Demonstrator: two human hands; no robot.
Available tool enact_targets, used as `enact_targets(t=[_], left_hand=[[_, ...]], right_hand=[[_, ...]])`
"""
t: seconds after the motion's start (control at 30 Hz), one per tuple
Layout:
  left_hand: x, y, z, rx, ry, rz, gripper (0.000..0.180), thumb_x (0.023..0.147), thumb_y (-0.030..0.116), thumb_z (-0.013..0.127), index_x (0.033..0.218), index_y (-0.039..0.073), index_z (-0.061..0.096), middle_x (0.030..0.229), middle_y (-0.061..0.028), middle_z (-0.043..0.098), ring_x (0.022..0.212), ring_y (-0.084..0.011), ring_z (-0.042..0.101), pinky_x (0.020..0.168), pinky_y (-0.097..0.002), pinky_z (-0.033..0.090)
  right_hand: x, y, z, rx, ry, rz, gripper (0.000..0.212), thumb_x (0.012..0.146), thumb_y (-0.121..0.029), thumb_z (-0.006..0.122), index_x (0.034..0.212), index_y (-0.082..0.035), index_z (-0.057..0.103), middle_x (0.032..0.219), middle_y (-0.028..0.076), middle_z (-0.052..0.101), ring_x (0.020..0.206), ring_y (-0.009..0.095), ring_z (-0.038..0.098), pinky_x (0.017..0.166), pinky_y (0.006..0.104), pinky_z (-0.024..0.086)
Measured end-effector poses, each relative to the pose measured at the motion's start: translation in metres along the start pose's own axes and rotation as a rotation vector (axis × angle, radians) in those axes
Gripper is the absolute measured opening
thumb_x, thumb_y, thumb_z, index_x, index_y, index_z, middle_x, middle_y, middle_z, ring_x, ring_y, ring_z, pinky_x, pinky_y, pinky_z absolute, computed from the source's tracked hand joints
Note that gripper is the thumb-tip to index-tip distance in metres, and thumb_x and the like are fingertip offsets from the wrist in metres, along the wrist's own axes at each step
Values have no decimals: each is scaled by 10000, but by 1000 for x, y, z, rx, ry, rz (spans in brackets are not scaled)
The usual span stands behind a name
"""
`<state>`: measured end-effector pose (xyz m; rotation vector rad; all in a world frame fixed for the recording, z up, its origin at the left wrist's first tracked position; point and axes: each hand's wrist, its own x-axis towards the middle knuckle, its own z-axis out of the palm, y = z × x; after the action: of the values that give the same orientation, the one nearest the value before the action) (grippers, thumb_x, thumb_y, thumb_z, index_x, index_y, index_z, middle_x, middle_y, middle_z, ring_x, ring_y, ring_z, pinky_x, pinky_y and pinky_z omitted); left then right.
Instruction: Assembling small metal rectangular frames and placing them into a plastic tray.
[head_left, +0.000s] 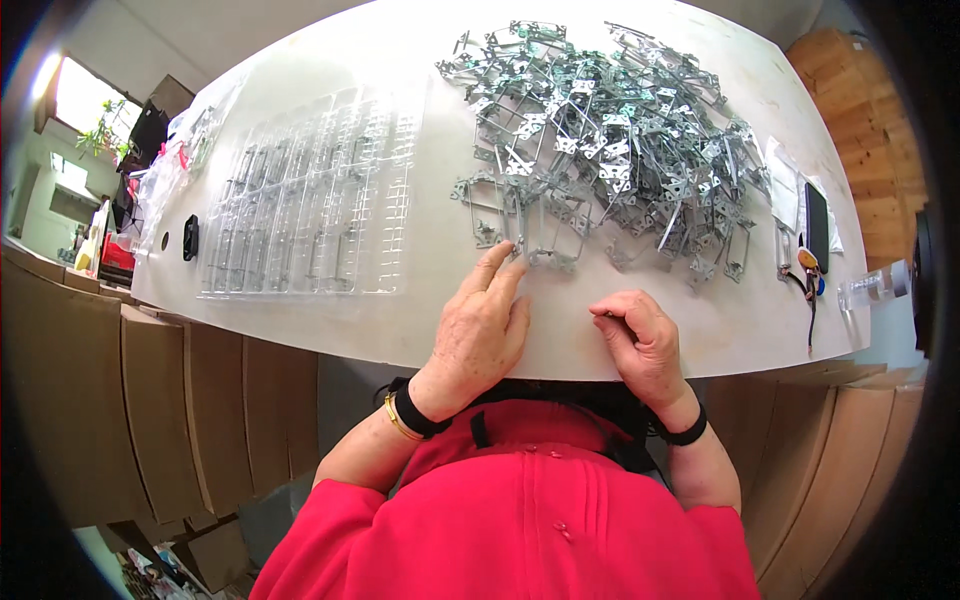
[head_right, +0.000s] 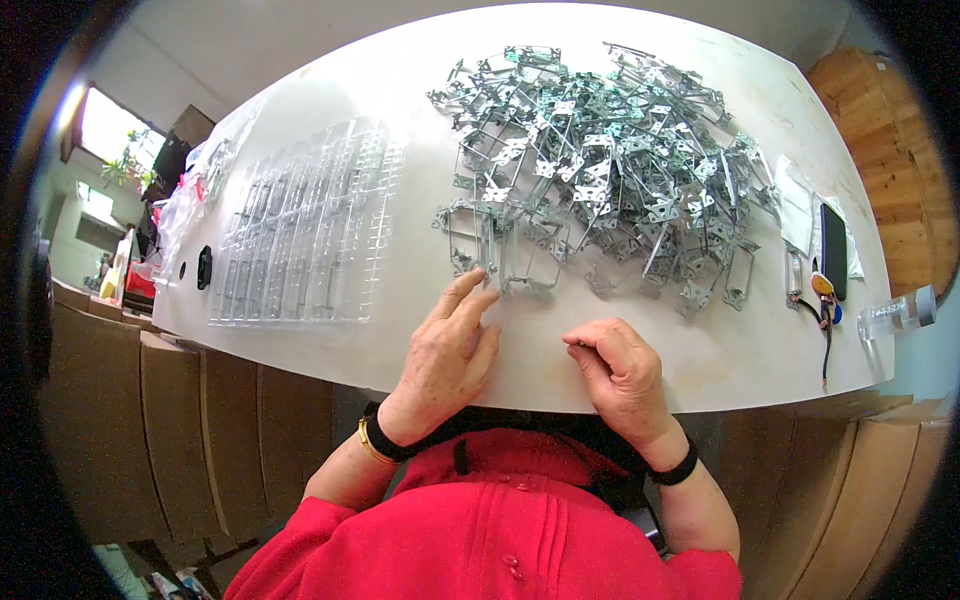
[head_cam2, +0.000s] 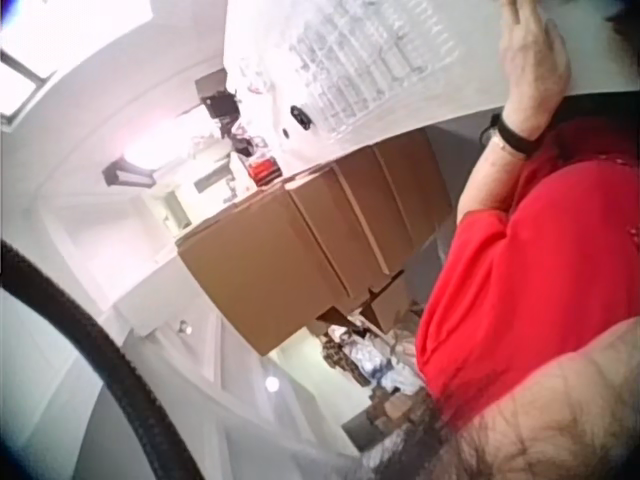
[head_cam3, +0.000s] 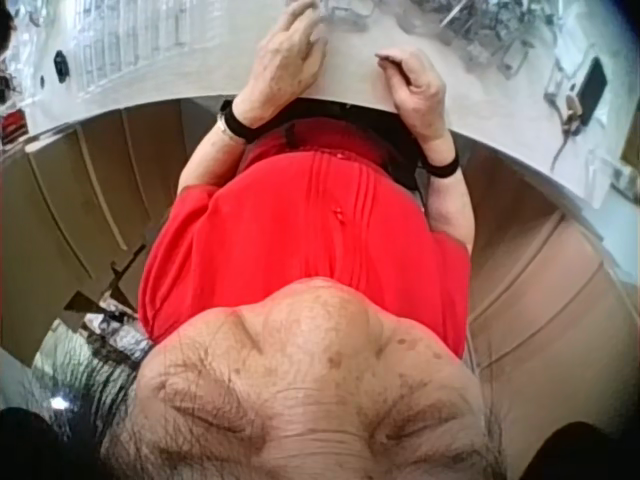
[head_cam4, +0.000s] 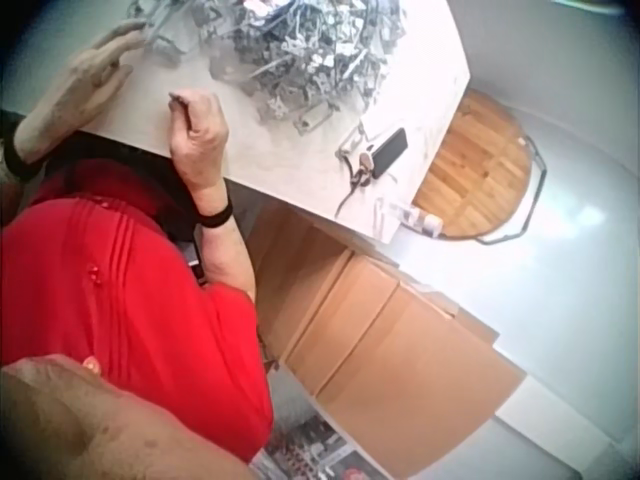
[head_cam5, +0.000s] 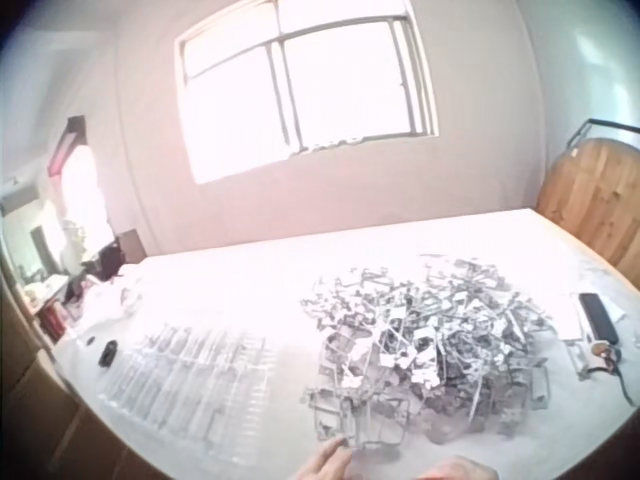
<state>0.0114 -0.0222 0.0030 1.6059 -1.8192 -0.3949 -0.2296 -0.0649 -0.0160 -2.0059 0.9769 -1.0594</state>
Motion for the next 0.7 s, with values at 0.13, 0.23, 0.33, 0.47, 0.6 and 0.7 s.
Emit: enact_targets(t=[0.13,0.23,0.33,0.47,0.6,0.7], left_hand=[[0,8,-9,72,-12,-59,423,944,30,660,1357,-26,586,1498,-318,534,948,-421,715,916,-481,573],[0,8,-13,136,24,-96,459,950,39,653,1391,-32,547,1493,-331,524,1059,-488,689,943,-509,565],[2,8,-19,183,25,-98,487,955,47,657,1413,-39,516,1479,-336,526,1127,-523,663,958,-525,561],[18,17,-31,218,-35,-103,475,957,42,654,1401,-49,512,1443,-336,543,1146,-527,655,965,-531,559],[41,5,-24,275,-44,-114,455,953,32,653,1376,-57,514,1444,-345,542,1158,-526,652,964,-531,558],[54,-10,-19,331,-109,-167,377,943,22,652,1296,-59,551,1366,-336,589,1130,-511,664,946,-524,560]], right_hand=[[-1,-1,0,-3,14,1,163,921,36,764,1061,-43,738,989,120,720,866,277,704,768,350,564],[0,-1,-1,-5,-5,-1,162,926,33,763,1067,-45,741,1001,117,723,874,271,707,775,347,566],[-1,3,-1,-6,1,-20,164,928,32,762,1071,-47,745,1002,115,722,879,266,706,775,347,565],[-2,2,-2,13,-8,-10,168,926,36,761,1072,-46,748,995,117,716,878,265,702,775,351,564],[-3,4,-1,37,-8,-4,170,923,40,759,1071,-43,749,990,120,714,872,266,700,771,351,564],[-3,3,-1,47,-6,-11,169,922,38,760,1070,-42,749,991,121,715,870,269,702,769,353,565]])
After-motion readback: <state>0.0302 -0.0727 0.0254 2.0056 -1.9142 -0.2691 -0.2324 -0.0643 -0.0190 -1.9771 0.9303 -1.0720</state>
